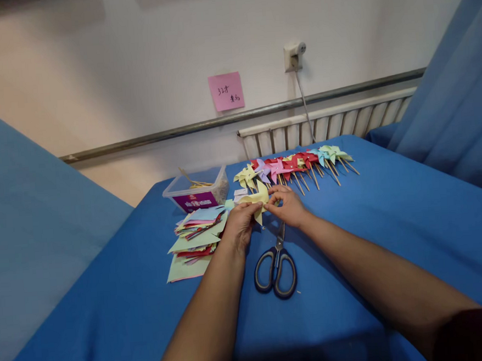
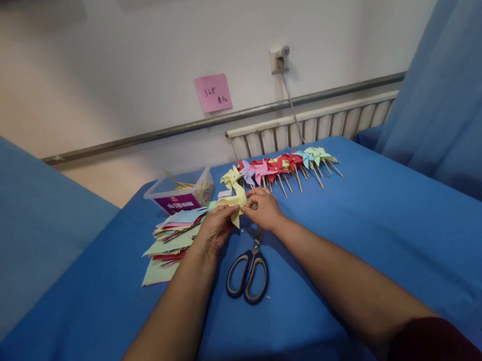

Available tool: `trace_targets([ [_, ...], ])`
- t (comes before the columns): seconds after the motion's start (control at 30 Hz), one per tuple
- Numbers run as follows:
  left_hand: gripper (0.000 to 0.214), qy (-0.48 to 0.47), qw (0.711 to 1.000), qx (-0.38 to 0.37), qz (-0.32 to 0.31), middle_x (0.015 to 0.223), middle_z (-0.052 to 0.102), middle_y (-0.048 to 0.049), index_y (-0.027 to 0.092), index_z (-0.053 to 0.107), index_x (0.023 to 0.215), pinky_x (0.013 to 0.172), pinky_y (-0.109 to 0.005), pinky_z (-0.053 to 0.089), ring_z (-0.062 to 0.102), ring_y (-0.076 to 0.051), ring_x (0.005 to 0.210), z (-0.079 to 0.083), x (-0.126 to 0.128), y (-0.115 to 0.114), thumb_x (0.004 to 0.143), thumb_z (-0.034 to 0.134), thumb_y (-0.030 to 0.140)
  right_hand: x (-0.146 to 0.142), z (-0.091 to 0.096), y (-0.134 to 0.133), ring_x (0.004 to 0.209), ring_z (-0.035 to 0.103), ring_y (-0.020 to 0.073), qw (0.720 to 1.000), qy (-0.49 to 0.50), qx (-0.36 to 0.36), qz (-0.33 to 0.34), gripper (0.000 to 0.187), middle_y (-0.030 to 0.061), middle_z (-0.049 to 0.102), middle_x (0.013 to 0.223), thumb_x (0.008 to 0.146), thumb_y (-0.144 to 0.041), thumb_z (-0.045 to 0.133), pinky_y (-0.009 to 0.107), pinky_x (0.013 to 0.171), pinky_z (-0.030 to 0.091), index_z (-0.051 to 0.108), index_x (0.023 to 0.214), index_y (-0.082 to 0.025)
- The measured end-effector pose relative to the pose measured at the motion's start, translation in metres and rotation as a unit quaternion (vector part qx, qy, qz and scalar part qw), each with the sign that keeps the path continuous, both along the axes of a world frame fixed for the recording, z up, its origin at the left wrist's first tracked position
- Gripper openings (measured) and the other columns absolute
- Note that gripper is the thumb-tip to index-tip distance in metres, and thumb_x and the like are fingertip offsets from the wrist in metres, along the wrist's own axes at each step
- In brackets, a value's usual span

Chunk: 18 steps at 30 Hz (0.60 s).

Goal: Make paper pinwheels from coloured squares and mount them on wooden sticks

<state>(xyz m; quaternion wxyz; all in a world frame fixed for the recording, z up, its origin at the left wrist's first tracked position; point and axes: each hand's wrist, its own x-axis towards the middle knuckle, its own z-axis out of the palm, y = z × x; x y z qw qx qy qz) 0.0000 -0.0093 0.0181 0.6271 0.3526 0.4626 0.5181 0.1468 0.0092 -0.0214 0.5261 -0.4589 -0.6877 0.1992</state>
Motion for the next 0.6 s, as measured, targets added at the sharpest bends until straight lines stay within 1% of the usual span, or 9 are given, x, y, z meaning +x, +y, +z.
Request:
trace_targets([
  [0.2, 0.02, 0.003, 1.0, 0.002, 0.005, 0.057, 0.064, -0.0027, 0.011, 0.06, 0.065, 0.052, -0.022, 0.047, 0.058, -0.011, 0.05, -0.0009, -0.0002, -0.0004, 0.054, 0.077, 0.012, -0.0007, -0.0017, -0.0003, 0.103, 0.059, 0.0238, 1.0, 0.007, -0.004, -0.002, 0.016, 0.0058, 0.067, 0.1, 0.071, -0.028, 0.071, 0.043, 0.094, 0.043, 0.063, 0.058, -0.023],
  [0.33, 0.021, 0.004, 1.0, 0.002, 0.001, 0.058, 0.064, -0.0026, 0.012, 0.059, 0.066, 0.052, -0.023, 0.047, 0.059, -0.012, 0.05, -0.0018, -0.0003, 0.0001, 0.055, 0.077, 0.012, -0.0016, -0.0016, -0.0004, 0.101, 0.06, 0.0238, 1.0, 0.012, -0.001, -0.003, 0.016, 0.006, 0.068, 0.097, 0.071, -0.027, 0.071, 0.042, 0.093, 0.043, 0.063, 0.057, -0.023],
  [0.6, 0.025, 0.001, 1.0, 0.004, 0.007, 0.057, 0.064, -0.0016, 0.012, 0.06, 0.064, 0.05, -0.022, 0.046, 0.057, -0.011, 0.049, -0.0019, 0.0007, -0.0004, 0.051, 0.08, 0.014, -0.003, 0.0001, -0.0018, 0.096, 0.06, 0.0206, 1.0, 0.02, -0.001, -0.01, 0.013, 0.0057, 0.068, 0.094, 0.071, -0.023, 0.068, 0.037, 0.092, 0.044, 0.063, 0.059, -0.021],
])
